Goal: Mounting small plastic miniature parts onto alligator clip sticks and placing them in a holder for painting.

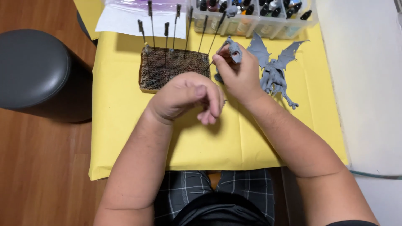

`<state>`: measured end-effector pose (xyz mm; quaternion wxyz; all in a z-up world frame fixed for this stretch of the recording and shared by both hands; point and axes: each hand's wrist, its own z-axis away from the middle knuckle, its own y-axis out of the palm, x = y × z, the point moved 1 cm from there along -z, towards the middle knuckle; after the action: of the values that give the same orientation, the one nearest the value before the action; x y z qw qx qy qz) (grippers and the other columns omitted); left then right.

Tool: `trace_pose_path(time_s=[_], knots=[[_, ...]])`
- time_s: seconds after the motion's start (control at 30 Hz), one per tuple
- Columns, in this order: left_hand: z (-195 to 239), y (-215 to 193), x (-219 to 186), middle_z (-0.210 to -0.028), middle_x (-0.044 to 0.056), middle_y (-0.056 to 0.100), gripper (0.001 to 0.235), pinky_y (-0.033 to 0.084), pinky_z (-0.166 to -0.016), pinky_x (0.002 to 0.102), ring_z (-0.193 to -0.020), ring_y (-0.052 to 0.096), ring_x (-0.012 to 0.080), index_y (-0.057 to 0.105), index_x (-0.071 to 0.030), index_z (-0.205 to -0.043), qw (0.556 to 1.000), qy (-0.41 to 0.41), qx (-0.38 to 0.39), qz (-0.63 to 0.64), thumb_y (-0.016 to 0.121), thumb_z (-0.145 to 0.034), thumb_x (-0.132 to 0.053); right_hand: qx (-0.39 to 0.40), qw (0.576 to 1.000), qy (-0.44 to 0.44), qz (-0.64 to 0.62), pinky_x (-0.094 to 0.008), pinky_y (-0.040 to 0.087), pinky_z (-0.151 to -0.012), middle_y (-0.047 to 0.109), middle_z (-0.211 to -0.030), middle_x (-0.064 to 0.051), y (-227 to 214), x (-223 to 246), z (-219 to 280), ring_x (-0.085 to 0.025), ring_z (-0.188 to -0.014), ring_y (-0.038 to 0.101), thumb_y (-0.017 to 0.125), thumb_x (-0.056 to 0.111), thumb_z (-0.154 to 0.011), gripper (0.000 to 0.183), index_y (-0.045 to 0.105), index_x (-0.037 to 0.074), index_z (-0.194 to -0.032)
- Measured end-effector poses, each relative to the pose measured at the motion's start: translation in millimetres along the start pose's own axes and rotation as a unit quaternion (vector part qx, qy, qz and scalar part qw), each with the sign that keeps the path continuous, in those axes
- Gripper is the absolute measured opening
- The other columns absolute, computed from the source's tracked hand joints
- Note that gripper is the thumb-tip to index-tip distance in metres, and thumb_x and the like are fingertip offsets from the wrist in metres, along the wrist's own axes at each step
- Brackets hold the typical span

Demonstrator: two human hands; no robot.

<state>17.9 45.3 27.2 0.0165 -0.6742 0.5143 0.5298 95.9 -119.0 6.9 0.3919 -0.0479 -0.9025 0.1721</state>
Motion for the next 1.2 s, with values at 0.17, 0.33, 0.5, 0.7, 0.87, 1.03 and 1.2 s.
trace_pose_path(time_s=[0.17,0.33,0.5,0.7,0.87,1.03,1.2], knots=[[-2,-1,2,-0.067,0.020,0.070,0.041,0.054,-0.048,0.025,-0.054,0.069,0.0190,0.072,0.011,-0.088,0.996,-0.016,-0.059,-0.068,0.059,-0.097,-0.026,-0.006,0.999,0.032,-0.012,-0.036,0.060,-0.067,0.070,-0.075,-0.013,-13,5,12,-0.018,-0.068,0.067,0.068,-0.007,-0.096,0.006,0.067,-0.001,-0.097],[-15,3,4,-0.063,0.011,0.071,0.013,0.053,-0.056,0.025,-0.059,0.068,0.0153,0.074,0.000,-0.086,0.934,-0.085,-0.106,-0.330,0.064,-0.093,-0.006,-0.023,0.998,0.049,-0.044,-0.038,0.061,-0.071,0.069,-0.081,-0.018,-59,33,25,-0.023,-0.076,0.070,0.058,-0.015,-0.099,0.011,0.065,-0.007,-0.103],[-21,5,25,-0.088,0.008,0.072,0.017,0.056,-0.075,0.043,-0.087,0.071,0.0312,0.074,-0.009,-0.100,0.669,-0.156,-0.066,-0.724,0.071,-0.090,-0.022,-0.031,0.998,-0.002,0.052,-0.037,0.058,-0.072,0.069,-0.090,-0.022,-123,36,39,-0.028,-0.080,0.071,0.060,-0.021,-0.105,0.010,0.064,-0.015,-0.110],[-23,4,36,-0.091,0.005,0.073,0.016,0.057,-0.080,0.040,-0.090,0.072,0.0283,0.075,-0.013,-0.103,0.668,-0.154,-0.065,-0.725,0.071,-0.090,-0.022,-0.062,0.992,-0.053,0.101,-0.037,0.055,-0.072,0.070,-0.086,-0.018,-137,15,50,-0.027,-0.075,0.066,0.070,-0.018,-0.100,0.009,0.070,-0.011,-0.105],[-24,4,39,-0.088,0.002,0.073,0.014,0.058,-0.081,0.037,-0.090,0.073,0.0254,0.076,-0.016,-0.101,0.684,-0.119,-0.090,-0.714,0.071,-0.091,-0.023,-0.077,0.979,-0.137,0.126,-0.044,0.055,-0.071,0.070,-0.087,-0.020,-129,5,56,-0.034,-0.074,0.064,0.074,-0.014,-0.098,0.006,0.072,-0.010,-0.103],[-22,19,16,-0.085,0.003,0.073,0.013,0.054,-0.066,0.035,-0.076,0.069,0.0213,0.072,-0.008,-0.091,0.696,0.077,-0.062,-0.711,0.064,-0.098,-0.016,-0.055,0.962,-0.209,0.166,-0.051,0.054,-0.079,0.068,-0.091,-0.029,-121,13,62,-0.044,-0.081,0.065,0.066,-0.011,-0.103,0.007,0.067,-0.016,-0.097],[0,48,-17,-0.079,0.010,0.070,0.025,0.055,-0.069,0.039,-0.073,0.068,0.0272,0.070,-0.002,-0.094,0.667,0.282,-0.210,-0.657,0.052,-0.104,-0.016,0.026,0.943,-0.284,0.173,-0.048,0.053,-0.067,0.067,-0.081,-0.021,-111,38,63,-0.039,-0.071,0.065,0.067,-0.007,-0.093,0.010,0.066,-0.009,-0.083]])
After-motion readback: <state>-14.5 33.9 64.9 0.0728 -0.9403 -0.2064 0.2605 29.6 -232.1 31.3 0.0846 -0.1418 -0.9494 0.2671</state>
